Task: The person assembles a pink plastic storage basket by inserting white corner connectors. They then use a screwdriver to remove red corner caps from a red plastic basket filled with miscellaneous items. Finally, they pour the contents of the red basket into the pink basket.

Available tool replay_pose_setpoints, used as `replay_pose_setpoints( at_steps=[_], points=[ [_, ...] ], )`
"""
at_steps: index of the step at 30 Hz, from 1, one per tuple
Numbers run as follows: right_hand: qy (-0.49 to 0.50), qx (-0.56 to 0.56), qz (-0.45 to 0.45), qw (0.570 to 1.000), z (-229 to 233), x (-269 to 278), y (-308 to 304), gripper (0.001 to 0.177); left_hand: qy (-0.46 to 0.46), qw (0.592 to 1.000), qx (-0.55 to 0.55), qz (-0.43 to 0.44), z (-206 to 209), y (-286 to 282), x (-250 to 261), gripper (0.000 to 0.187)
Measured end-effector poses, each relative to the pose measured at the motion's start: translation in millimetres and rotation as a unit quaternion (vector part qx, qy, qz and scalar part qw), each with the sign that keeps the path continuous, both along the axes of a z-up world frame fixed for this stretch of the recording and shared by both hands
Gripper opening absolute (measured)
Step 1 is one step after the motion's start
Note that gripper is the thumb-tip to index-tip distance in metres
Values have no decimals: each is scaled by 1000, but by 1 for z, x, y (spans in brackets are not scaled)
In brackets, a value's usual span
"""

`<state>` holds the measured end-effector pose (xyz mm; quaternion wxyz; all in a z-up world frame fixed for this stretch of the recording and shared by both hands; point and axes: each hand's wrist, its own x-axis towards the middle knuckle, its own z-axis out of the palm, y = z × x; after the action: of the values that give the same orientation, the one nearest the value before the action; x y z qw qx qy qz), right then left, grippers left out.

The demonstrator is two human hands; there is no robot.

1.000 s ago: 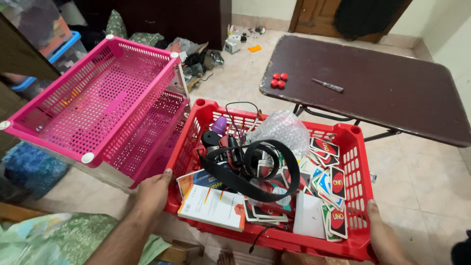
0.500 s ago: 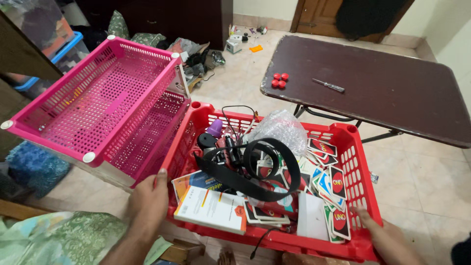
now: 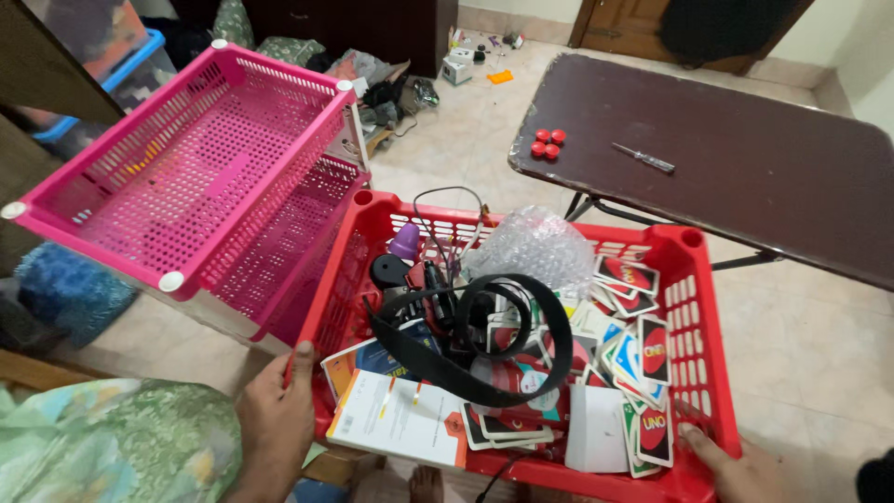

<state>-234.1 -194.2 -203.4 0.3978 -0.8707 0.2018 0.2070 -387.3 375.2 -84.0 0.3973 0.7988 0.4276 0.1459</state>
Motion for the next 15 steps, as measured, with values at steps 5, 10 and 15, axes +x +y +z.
replay_pose_setpoints(
  at_steps=[5,10,15],
  points=[
    [-56,72,23,996,-5,9,-19,51,-55,998,14,11,2,-9,1,49],
    [-5,44,8,999,-13,12,-43,56,0,1000,14,17,7,-19,-2,47],
    [35,-9,4,999,2,18,-46,56,-26,999,11,20,6,-21,-1,47]
  ],
)
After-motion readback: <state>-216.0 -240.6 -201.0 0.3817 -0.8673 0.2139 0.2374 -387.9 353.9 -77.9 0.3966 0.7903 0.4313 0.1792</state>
